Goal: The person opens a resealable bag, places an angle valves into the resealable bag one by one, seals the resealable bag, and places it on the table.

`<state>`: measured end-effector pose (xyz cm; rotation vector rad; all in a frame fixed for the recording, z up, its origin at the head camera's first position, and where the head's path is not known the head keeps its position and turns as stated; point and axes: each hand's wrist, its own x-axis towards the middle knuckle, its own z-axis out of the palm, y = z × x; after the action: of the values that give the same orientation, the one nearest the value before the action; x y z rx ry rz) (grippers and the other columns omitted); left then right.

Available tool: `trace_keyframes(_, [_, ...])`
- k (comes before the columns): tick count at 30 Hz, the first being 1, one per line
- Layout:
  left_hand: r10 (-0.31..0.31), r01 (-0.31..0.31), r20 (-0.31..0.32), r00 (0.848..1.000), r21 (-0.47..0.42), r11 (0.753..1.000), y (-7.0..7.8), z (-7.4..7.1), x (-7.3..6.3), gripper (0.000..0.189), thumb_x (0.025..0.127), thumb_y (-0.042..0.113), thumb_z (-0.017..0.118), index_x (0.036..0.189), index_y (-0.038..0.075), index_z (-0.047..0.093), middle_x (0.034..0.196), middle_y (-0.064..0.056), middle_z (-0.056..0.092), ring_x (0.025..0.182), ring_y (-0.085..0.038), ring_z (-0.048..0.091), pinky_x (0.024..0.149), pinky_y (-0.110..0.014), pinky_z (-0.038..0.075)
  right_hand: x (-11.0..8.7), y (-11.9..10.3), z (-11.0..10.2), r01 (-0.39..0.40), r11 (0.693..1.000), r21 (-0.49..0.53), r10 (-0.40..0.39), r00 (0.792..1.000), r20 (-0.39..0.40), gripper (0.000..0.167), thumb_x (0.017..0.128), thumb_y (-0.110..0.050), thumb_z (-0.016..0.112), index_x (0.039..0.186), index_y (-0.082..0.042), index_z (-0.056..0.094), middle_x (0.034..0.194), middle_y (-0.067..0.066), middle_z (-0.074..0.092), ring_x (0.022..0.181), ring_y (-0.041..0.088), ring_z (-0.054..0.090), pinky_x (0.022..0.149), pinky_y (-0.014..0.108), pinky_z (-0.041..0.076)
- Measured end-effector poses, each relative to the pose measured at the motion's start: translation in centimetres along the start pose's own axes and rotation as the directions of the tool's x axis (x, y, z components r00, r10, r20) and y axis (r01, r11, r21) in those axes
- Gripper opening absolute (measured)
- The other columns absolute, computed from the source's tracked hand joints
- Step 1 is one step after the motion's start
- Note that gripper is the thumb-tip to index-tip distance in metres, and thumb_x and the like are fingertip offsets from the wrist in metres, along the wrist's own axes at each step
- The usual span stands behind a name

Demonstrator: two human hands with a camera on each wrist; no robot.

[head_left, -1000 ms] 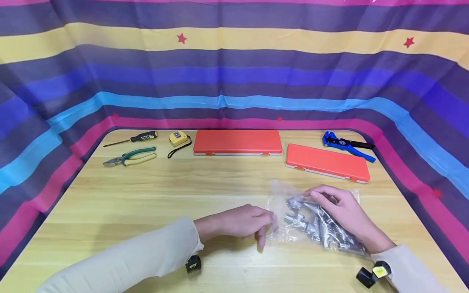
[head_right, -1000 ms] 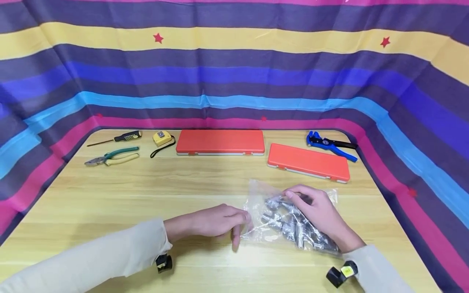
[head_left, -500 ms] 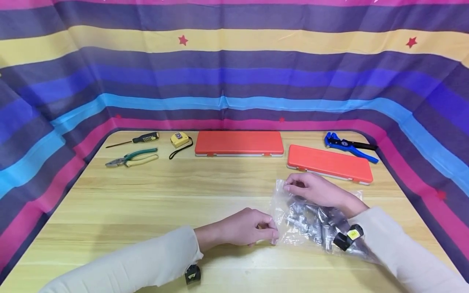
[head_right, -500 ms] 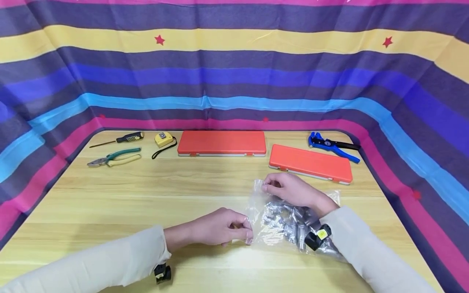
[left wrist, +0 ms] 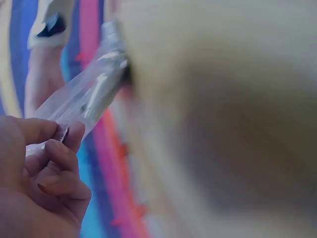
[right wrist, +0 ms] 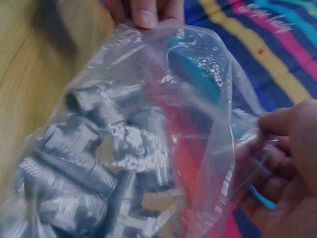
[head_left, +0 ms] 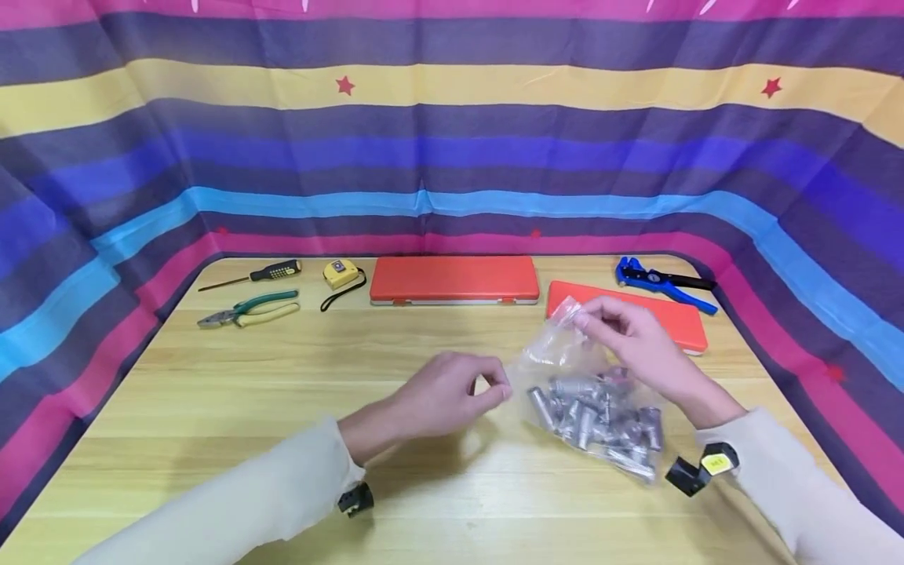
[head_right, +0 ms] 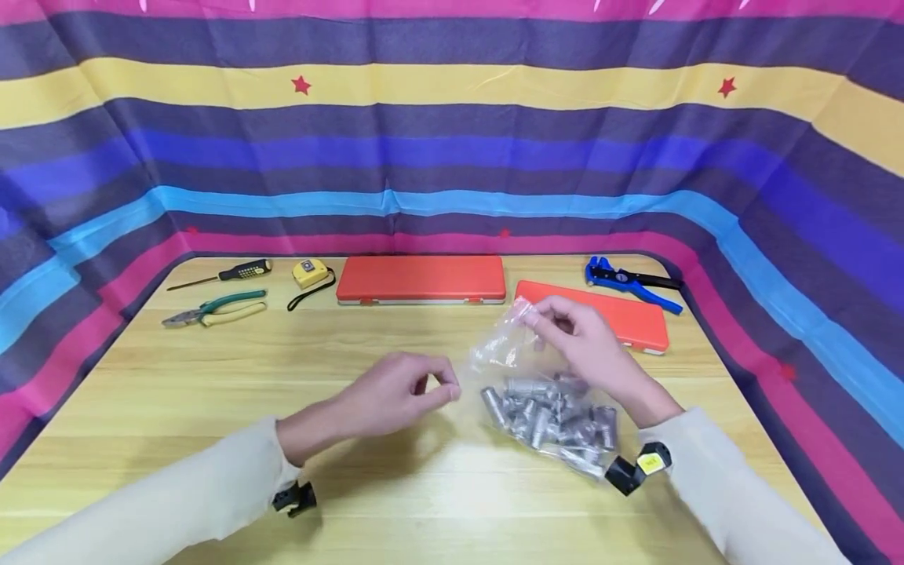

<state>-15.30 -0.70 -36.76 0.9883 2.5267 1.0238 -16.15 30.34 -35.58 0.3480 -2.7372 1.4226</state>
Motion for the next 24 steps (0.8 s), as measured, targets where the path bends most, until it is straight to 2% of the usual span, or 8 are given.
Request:
trace_keyframes(3, [0.026, -0.021, -0.097, 0.995, 0.053, 0.998, 1.0, -2.7, -0.3, 0.013, 0.108, 0.029, 0.069, 0.107, 0.02, 0.078, 0.09, 0.011, 0.073, 0.06, -0.007, 0.051, 0.055, -0.025, 0.045, -0.5, -1.1, -0.5, 0.015, 0.997, 0.075, -0.003, 0.989, -0.149, 0.016, 0.111, -0.027, 0.067, 0.116, -0.013, 0.074, 0.096, -0.01, 0.07, 0.088, 0.013, 0.063, 0.077, 0.022, 0.053])
trace_keyframes(5, [0.078, -0.066, -0.173, 0.982, 0.074, 0.995, 1.6, -4.4, -0.5, 0.011, 0.106, 0.027, 0.071, 0.105, 0.019, 0.078, 0.08, 0.009, 0.068, 0.058, -0.007, 0.05, 0.052, -0.024, 0.043, -0.9, -2.1, -0.8, 0.035, 0.988, 0.15, -0.001, 0.976, -0.22, 0.012, 0.11, -0.024, 0.068, 0.113, -0.014, 0.073, 0.095, -0.013, 0.069, 0.09, 0.01, 0.062, 0.077, 0.018, 0.052])
trace_keyframes(9, [0.207, -0.168, -0.33, 0.921, 0.142, 0.976, 2.8, -7.0, -1.1, 0.007, 0.103, 0.022, 0.075, 0.099, 0.016, 0.076, 0.07, 0.006, 0.06, 0.055, -0.008, 0.044, 0.051, -0.025, 0.037, -1.6, -3.6, -0.4, 0.114, 0.943, 0.313, -0.03, 0.964, -0.263, 0.008, 0.109, -0.017, 0.068, 0.111, -0.012, 0.073, 0.096, -0.008, 0.073, 0.094, 0.01, 0.066, 0.083, 0.016, 0.054])
trace_keyframes(13, [0.287, -0.224, -0.423, 0.86, 0.193, 0.955, 3.5, -8.6, -1.9, 0.006, 0.101, 0.019, 0.078, 0.1, 0.013, 0.076, 0.077, 0.004, 0.065, 0.056, -0.009, 0.042, 0.052, -0.027, 0.035, -2.0, -4.4, 0.6, 0.171, 0.905, 0.389, -0.075, 0.965, -0.25, 0.007, 0.109, -0.01, 0.067, 0.11, -0.007, 0.073, 0.095, -0.004, 0.076, 0.093, 0.011, 0.069, 0.086, 0.017, 0.057])
trace_keyframes(15, [0.303, -0.234, -0.444, 0.843, 0.205, 0.95, 3.5, -9.0, -2.4, 0.006, 0.101, 0.018, 0.079, 0.101, 0.013, 0.077, 0.081, 0.004, 0.068, 0.057, -0.01, 0.042, 0.053, -0.027, 0.035, -2.1, -4.6, 1.1, 0.183, 0.908, 0.377, -0.097, 0.967, -0.235, 0.007, 0.108, -0.008, 0.067, 0.11, -0.008, 0.074, 0.095, -0.005, 0.076, 0.092, 0.011, 0.07, 0.087, 0.018, 0.058])
trace_keyframes(18, [0.321, -0.24, -0.449, 0.834, 0.228, 0.944, 3.2, -9.2, -3.0, 0.006, 0.1, 0.017, 0.081, 0.102, 0.013, 0.077, 0.081, 0.006, 0.067, 0.057, -0.008, 0.043, 0.054, -0.027, 0.036, -2.1, -4.6, 1.7, 0.2, 0.906, 0.373, -0.122, 0.967, -0.223, 0.008, 0.107, -0.004, 0.068, 0.109, -0.007, 0.075, 0.094, -0.004, 0.076, 0.09, 0.011, 0.071, 0.088, 0.019, 0.058])
trace_keyframes(21, [0.352, -0.255, -0.43, 0.832, 0.266, 0.929, 3.0, -9.2, -3.3, 0.006, 0.101, 0.017, 0.081, 0.104, 0.014, 0.077, 0.082, 0.007, 0.065, 0.059, -0.007, 0.042, 0.055, -0.027, 0.036, -2.2, -4.6, 2.0, 0.234, 0.908, 0.348, -0.148, 0.955, -0.257, 0.008, 0.106, -0.001, 0.069, 0.108, -0.005, 0.075, 0.092, -0.003, 0.078, 0.088, 0.012, 0.072, 0.087, 0.019, 0.058])
trace_keyframes(24, [0.408, -0.287, -0.406, 0.818, 0.326, 0.901, 3.0, -9.2, -3.7, 0.006, 0.1, 0.016, 0.081, 0.105, 0.016, 0.077, 0.086, 0.008, 0.068, 0.061, -0.005, 0.043, 0.056, -0.025, 0.037, -2.6, -4.7, 2.1, 0.275, 0.912, 0.305, -0.186, 0.938, -0.291, 0.009, 0.106, 0.0, 0.066, 0.108, -0.004, 0.074, 0.091, -0.003, 0.077, 0.088, 0.012, 0.072, 0.085, 0.019, 0.057])
